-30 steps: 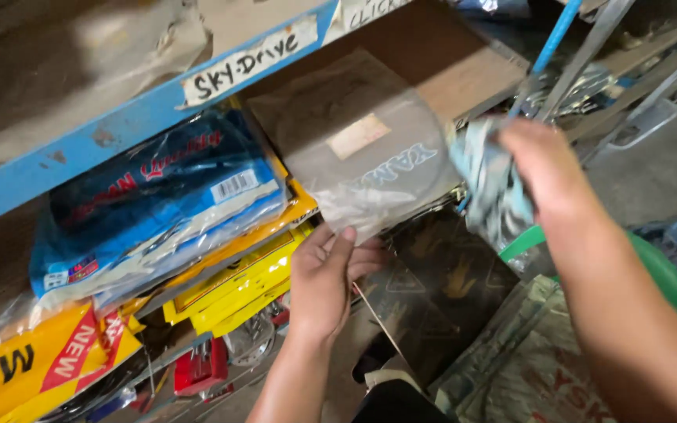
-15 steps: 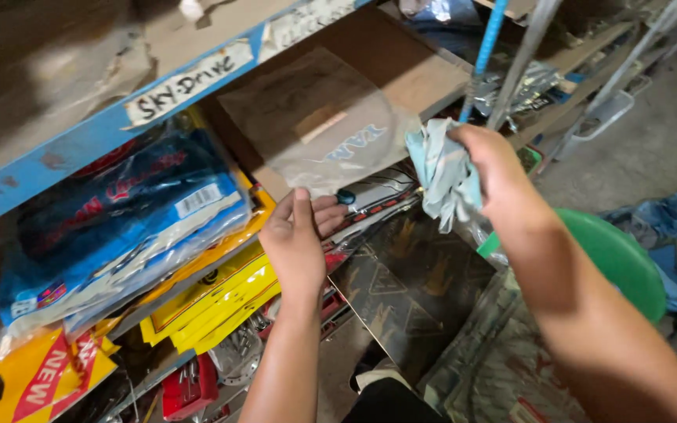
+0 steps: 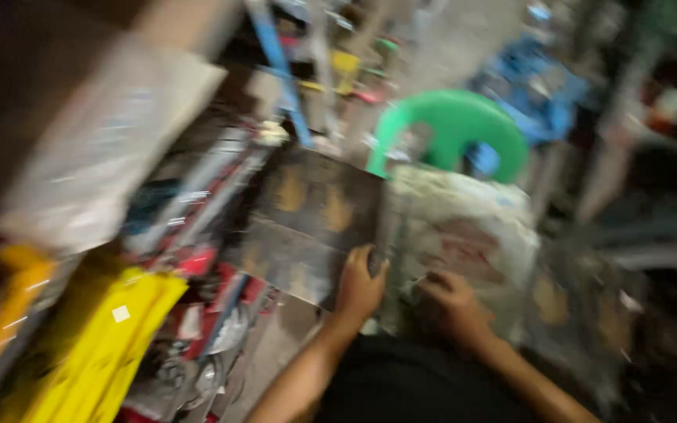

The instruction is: The person wipes down several packaged motorcycle parts with a cloth and stacks them on a surface.

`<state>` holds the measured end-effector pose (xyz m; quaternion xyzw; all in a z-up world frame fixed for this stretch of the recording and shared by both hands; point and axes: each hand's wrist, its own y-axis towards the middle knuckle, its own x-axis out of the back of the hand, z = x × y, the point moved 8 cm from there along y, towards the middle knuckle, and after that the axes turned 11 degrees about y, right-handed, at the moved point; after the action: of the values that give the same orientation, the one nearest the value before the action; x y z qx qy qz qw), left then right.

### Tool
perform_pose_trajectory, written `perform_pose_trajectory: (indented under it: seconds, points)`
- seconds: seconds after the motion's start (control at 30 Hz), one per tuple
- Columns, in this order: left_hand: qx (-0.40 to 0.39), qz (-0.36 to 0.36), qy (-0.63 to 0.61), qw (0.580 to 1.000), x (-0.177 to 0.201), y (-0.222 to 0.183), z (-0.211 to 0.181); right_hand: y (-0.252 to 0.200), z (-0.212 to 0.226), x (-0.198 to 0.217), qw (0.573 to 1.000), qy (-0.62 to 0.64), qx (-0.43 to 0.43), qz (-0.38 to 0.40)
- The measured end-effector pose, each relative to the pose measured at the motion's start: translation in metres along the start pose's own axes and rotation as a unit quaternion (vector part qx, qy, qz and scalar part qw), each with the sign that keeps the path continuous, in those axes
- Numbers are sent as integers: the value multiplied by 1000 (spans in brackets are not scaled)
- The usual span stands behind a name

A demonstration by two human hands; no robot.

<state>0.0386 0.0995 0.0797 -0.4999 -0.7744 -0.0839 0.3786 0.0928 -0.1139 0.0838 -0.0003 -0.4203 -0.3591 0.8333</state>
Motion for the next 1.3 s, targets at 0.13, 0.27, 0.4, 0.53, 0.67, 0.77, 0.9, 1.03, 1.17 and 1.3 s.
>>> perform_pose_trajectory:
  seconds: [0.13,0.27,0.4,0.53,0.67,0.77,0.9,1.03,1.17,1.3]
  points:
    - [-78,13,153,985,-43,14,-43,-63,-6,4,988,-147,-13,44]
    - [-39,95,304,947,-52,16,-59,-72,-57,46,956,-265,-90,-90]
    - [-37,45,334,941,-54,13,-69,-50,-101,81,912,-323,-190,-167]
    - [-44,53,229,971,-71,11,-72,-11,-87,51,924,-307,-182,-140]
    - [13,76,258,963,-96,29,-42,13,-40,-5,987,-151,-36,-26]
    - [68,124,247,959,-112,47,-18,7,-69,-29,992,-117,42,33]
    - [76,194,253,945,-86,42,-48,53,-92,53,980,-198,3,-36]
    - [73,188,237,950,-61,42,-67,43,-179,89,936,-315,-113,-107]
    - [60,187,91,976,-67,34,-79,39,-155,71,931,-289,-177,-136]
    - [47,161,-127,978,-89,28,-61,43,-51,25,987,-82,-91,-103]
